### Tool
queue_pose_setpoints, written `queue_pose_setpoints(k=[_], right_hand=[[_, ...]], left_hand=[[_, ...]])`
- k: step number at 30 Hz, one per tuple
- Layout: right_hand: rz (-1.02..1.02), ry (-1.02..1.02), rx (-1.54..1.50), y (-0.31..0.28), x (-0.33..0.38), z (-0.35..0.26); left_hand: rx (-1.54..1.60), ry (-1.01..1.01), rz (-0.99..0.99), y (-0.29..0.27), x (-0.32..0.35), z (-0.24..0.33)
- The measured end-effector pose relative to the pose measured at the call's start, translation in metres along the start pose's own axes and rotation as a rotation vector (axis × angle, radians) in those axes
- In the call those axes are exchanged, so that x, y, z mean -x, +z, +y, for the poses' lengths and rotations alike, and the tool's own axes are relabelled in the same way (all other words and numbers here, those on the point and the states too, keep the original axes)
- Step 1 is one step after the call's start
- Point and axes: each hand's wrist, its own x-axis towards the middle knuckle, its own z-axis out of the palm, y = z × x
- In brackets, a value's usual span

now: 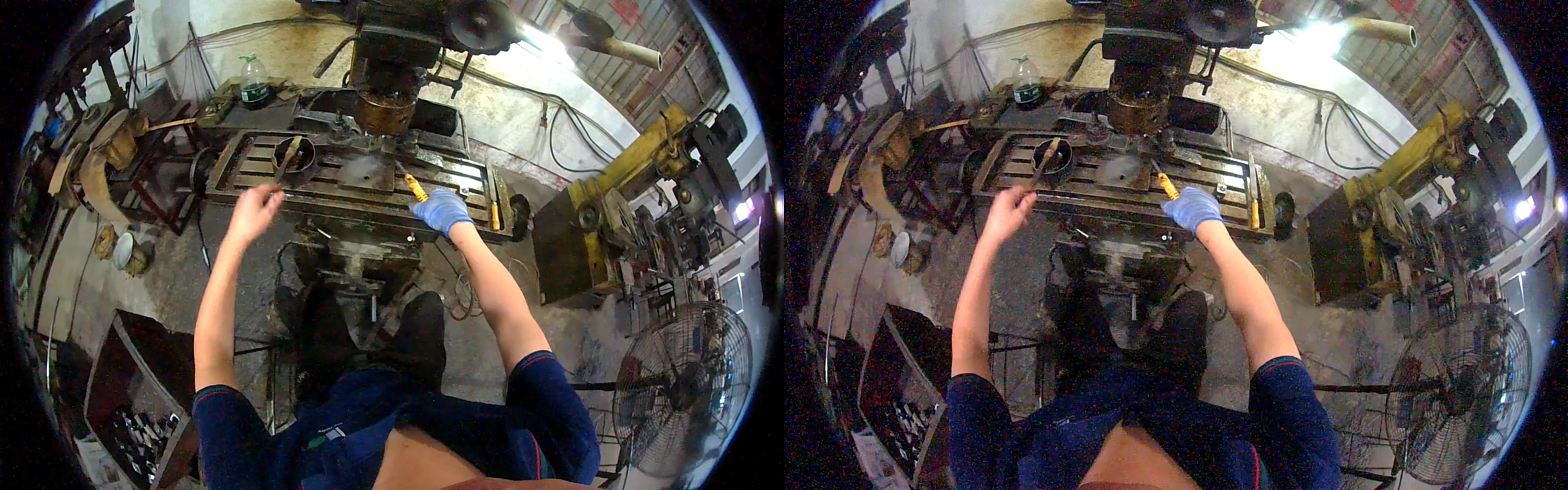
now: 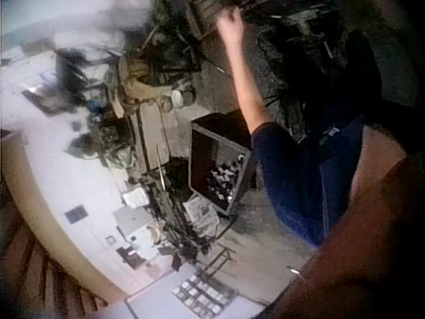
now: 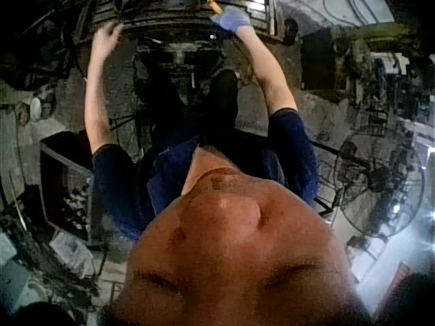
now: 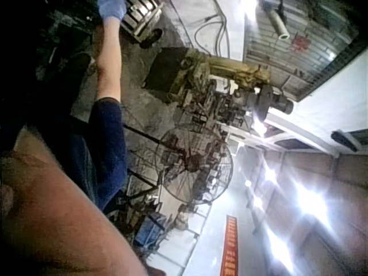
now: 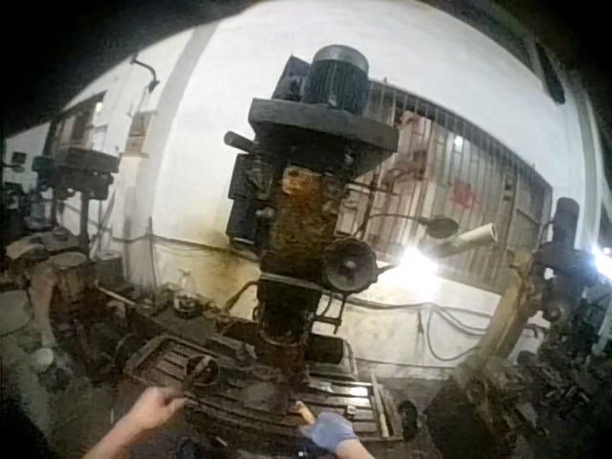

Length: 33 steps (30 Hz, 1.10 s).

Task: The person picks up metal parts from a bin and places them onto a milling machine table. They use a handheld screwdriver to adjust or clear small components on the machine work surface.

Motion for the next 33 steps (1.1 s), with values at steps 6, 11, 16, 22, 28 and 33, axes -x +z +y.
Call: queue_pose_setpoints(k=[6, 11, 16, 22, 28, 33], right_hand=[[-0.216, -0.422, -0.276, 0.020, 0.077, 0.001], [-0.307, -0.567, -0.242, 0.053, 0.133, -0.002], [-0.430, -0.602, -0.312, 0.074, 0.150, -0.010], [-0.639, -0.730, -0.534, 0.080, 0.155, -0.040], [-0.757, -0.799, -0.714, 0.055, 0.162, -0.070], [-0.998, -0.637, -0.827, 0.057, 0.144, -0.066]], left_hand=[[0.851, -0.310, -0.160, 0.077, 0.048, -0.003], [1.067, -0.479, -0.241, 0.121, 0.078, -0.002], [1.176, -0.640, -0.070, 0.101, 0.110, -0.002], [1.136, -0.704, 0.228, 0.043, 0.194, 0.021], [0.574, -0.476, 0.292, -0.104, 0.269, 0.121], [-0.488, -0.639, 0.553, -0.231, 0.364, 0.084]])
